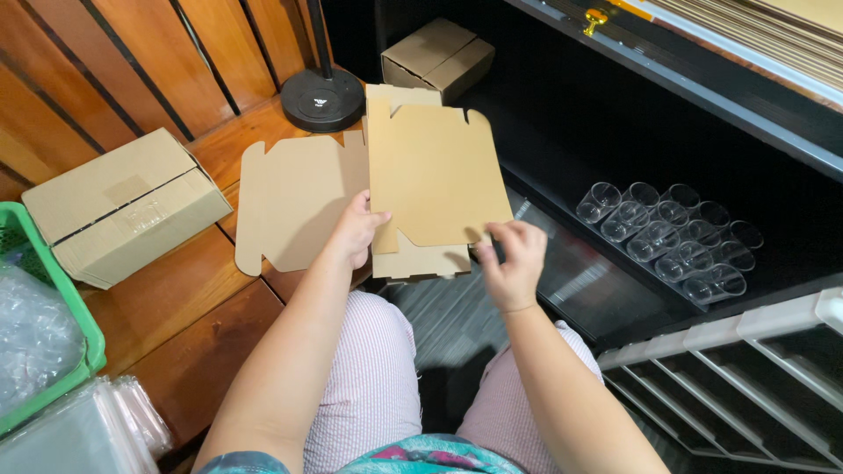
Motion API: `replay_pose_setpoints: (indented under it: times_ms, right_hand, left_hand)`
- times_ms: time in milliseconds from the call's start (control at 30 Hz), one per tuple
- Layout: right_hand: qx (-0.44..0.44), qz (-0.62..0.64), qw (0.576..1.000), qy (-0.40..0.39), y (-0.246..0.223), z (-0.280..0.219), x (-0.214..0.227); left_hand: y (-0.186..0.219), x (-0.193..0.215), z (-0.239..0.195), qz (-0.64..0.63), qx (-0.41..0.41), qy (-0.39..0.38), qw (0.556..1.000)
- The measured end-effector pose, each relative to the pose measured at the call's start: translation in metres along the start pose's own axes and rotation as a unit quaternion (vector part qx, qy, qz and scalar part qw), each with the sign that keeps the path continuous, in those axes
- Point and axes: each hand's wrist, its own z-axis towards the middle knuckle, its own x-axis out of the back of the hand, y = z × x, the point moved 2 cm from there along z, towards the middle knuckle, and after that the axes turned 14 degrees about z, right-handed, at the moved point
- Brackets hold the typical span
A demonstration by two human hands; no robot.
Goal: The person organizes flat cardboard pieces on a shelf and picks up a pack of plastic zip-lock bags.
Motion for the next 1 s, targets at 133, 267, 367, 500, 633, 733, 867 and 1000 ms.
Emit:
replay_pose_setpoints:
  times_ms: [133,267,367,500,633,733,867,1000]
  right_hand:
    - [-0.147,0.099,0.980,0.095,0.036,-0.003,0.014]
    - [-0.455,0.411,0.777,0.145,0.061,-0.001,0.018]
    - [-0.526,0.476,0.696,0.116,0.033,0.025,0.027]
    - [-0.539,0.522,0.655,0.092,0.088,0.032,0.031]
    - [-0.554,0.501,0.663,0.046,0.083,0.063,0.055]
    - [-0.532,0.471,0.703,-0.024,0.082,0.076,0.065]
    - [-0.540,0.453,0.703,-0.098,0.075,0.083,0.071]
    - [-0.544,0.463,0.693,-0.100,0.028,0.095,0.076]
  left_hand:
    - [0.025,0.005,-0.014,0.011,-0.001,-0.015,1.000]
    - [0.037,0.012,-0.015,0.011,0.028,-0.080,0.996]
    - [0.063,0.011,-0.037,0.008,0.047,-0.116,0.992]
    - [0.100,0.007,-0.067,0.022,0.072,-0.168,0.983]
    - [0.125,0.009,-0.083,0.030,0.084,-0.219,0.972]
    - [0.128,0.015,-0.087,0.033,0.088,-0.241,0.966]
    - [0.133,0.018,-0.089,0.034,0.091,-0.266,0.959]
    - [0.156,0.025,-0.103,0.035,0.059,-0.230,0.971]
